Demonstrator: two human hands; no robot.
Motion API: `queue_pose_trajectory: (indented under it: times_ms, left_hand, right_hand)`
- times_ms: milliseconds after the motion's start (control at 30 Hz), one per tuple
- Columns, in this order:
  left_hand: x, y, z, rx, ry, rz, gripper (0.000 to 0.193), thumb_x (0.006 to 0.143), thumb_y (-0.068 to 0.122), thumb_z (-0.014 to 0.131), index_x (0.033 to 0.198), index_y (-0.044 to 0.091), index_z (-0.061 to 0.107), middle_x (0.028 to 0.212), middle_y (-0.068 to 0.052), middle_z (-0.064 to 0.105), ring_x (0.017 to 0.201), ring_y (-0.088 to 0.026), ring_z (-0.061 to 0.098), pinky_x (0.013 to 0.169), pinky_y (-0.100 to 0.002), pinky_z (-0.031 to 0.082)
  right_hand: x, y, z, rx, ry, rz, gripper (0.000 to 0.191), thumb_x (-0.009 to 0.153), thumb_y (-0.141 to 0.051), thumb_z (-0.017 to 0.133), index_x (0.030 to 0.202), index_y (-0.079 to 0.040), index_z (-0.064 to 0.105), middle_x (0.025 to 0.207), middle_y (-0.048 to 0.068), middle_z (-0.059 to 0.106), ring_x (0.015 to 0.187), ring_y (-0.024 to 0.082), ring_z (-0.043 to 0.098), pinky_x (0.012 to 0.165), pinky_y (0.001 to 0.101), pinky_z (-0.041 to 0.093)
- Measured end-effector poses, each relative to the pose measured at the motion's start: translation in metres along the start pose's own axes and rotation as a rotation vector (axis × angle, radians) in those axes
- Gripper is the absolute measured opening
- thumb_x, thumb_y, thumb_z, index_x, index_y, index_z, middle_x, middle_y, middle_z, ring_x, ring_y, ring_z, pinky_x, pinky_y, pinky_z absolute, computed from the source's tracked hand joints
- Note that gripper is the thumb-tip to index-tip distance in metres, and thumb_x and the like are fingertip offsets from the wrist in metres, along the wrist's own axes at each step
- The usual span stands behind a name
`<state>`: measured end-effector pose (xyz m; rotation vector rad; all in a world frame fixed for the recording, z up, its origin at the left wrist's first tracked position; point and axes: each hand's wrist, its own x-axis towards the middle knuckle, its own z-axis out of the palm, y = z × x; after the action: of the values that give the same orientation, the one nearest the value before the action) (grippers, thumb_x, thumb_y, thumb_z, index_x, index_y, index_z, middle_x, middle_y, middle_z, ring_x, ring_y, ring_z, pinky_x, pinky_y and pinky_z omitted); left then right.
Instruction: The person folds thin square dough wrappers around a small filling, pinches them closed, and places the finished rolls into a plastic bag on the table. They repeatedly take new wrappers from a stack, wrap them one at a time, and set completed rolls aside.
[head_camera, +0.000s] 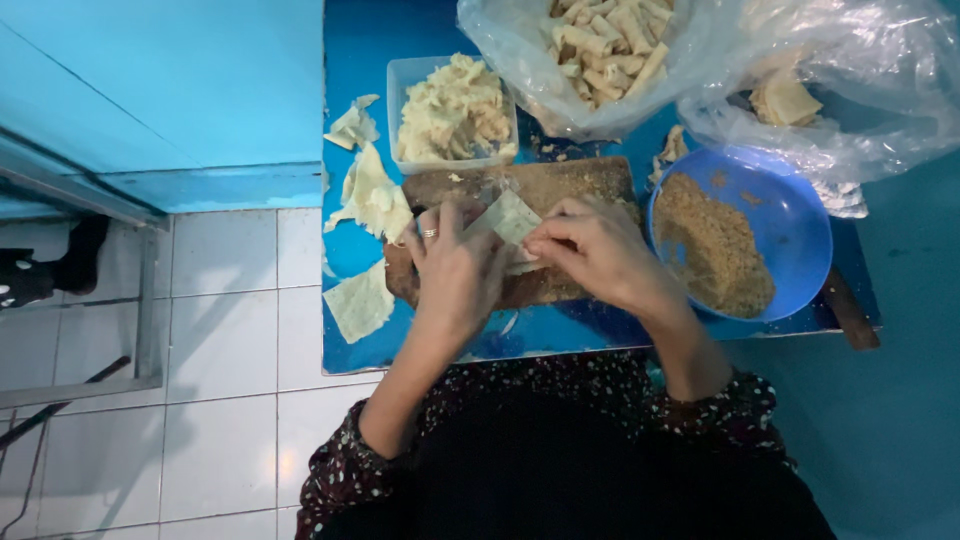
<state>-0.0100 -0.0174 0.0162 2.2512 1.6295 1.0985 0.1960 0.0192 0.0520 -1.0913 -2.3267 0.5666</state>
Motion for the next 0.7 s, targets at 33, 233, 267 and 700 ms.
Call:
queue_pose_trajectory:
  times_ms: [33,233,267,700]
  left_hand:
    - [0.001,0.001,0.003,0.014,0.01,-0.009,0.016,0.084,0.022,0.078,0.084,0.007,0.074,0.123,-0.014,0.058,0.116,-0.036,0.047,0.104,-0.057,0.028]
    - [0.003,0.004,0.01,0.068,0.036,-0.047,0.023,0.082,0.028,0.081,0.079,0.007,0.07,0.119,-0.02,0.053,0.115,-0.041,0.045,0.102,-0.057,0.029]
    - [0.002,0.004,0.01,0.058,0.066,-0.03,0.024,0.082,0.028,0.08,0.081,0.007,0.069,0.122,-0.02,0.053,0.116,-0.041,0.045,0.102,-0.057,0.029]
    - [-0.004,0.003,-0.003,-0.039,0.098,0.028,0.019,0.083,0.012,0.078,0.099,0.006,0.07,0.134,-0.017,0.055,0.118,-0.041,0.046,0.104,-0.055,0.035]
  right_hand:
    - [0.0,0.0,0.001,-0.014,-0.009,0.003,0.012,0.089,-0.02,0.074,0.095,-0.01,0.076,0.09,0.007,0.067,0.091,0.028,0.066,0.078,0.0426,0.049]
    - [0.003,-0.003,0.004,-0.038,-0.007,0.037,0.012,0.09,-0.017,0.072,0.096,-0.006,0.074,0.088,0.008,0.068,0.088,0.031,0.063,0.079,0.0439,0.047]
    - [0.003,-0.003,0.004,-0.026,0.005,0.051,0.011,0.091,-0.017,0.072,0.097,-0.007,0.074,0.089,0.007,0.069,0.087,0.03,0.063,0.081,0.0436,0.047]
    - [0.004,0.005,0.016,0.025,0.067,0.01,0.011,0.086,-0.015,0.076,0.088,-0.005,0.071,0.087,0.007,0.066,0.084,0.028,0.063,0.087,0.0435,0.046]
